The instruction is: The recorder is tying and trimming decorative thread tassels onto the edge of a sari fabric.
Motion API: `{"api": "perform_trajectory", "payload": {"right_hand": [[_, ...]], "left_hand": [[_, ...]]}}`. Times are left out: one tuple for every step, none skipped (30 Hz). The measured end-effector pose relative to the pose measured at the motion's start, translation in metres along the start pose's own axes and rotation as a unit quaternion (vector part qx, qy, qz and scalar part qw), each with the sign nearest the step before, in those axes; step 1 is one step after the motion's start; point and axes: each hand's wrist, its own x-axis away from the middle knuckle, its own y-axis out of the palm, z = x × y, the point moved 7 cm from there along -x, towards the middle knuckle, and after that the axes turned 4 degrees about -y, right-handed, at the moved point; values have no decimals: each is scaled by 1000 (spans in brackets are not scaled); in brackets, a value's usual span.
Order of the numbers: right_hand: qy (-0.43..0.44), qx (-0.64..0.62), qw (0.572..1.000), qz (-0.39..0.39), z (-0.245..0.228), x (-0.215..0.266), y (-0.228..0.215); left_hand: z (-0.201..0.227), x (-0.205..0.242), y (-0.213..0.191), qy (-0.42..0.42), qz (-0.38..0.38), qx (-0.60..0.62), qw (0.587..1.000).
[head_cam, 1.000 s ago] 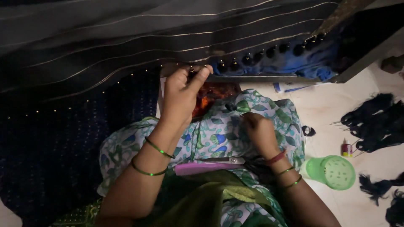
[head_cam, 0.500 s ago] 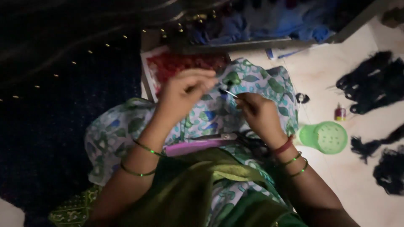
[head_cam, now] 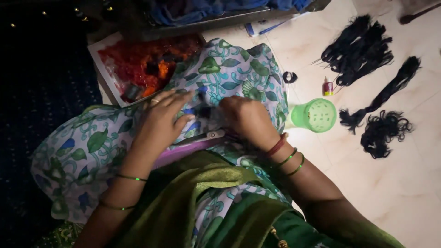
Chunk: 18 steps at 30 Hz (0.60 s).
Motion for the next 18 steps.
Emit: {"api": "perform_trajectory", "payload": {"right_hand": [[1,0,1000,-2,11,5,0],[2,19,1000,10,21,9,-1],[3,38,999,24,33,14,-4],[4,39,999,22,40,17,-12],[40,17,997,58,52,20,-23],[77,-5,993,94,64,24,-35],[76,-6,993,92,84,28,-38],[120,23,984,128,109,35,-47],[164,52,971,165,133,43,-56],[163,51,971,165,163,50,-46],[188,87,966,157,197,57,-38],[212,122,958,149,230,64,-30],[210,122,959,149,267,76,-13],[241,159,951,112,308,89,6],[268,193,941,73,350,99,28],[263,192,943,71,396,131,55],[305,209,927,61,446,151,78],[347,226,909,50,495,152,97]], "left_hand": [[-4,2,-1,-1,-1,2,1000],[-11,5,-1,-19,-8,-14,1000],[-17,6,-1,-36,-15,-30,999],[-25,10,-1,-37,-15,-28,999],[-32,14,-1,-35,-10,-49,998],[-40,19,-1,-33,-6,-70,997],[-45,21,-4,-35,-5,-70,997],[-52,24,-8,-54,2,-87,995],[-58,26,-12,-72,9,-104,992],[-57,28,-15,-73,10,-104,992],[-58,29,-17,-86,7,-120,989],[-59,30,-19,-99,5,-135,986],[-59,31,-18,-100,7,-135,986],[-58,33,-18,-86,14,-126,988],[-57,36,-18,-76,22,-119,990],[-54,36,-20,-81,25,-121,989],[-50,37,-22,-77,17,-127,989],[-46,37,-24,-73,9,-134,988]]}}
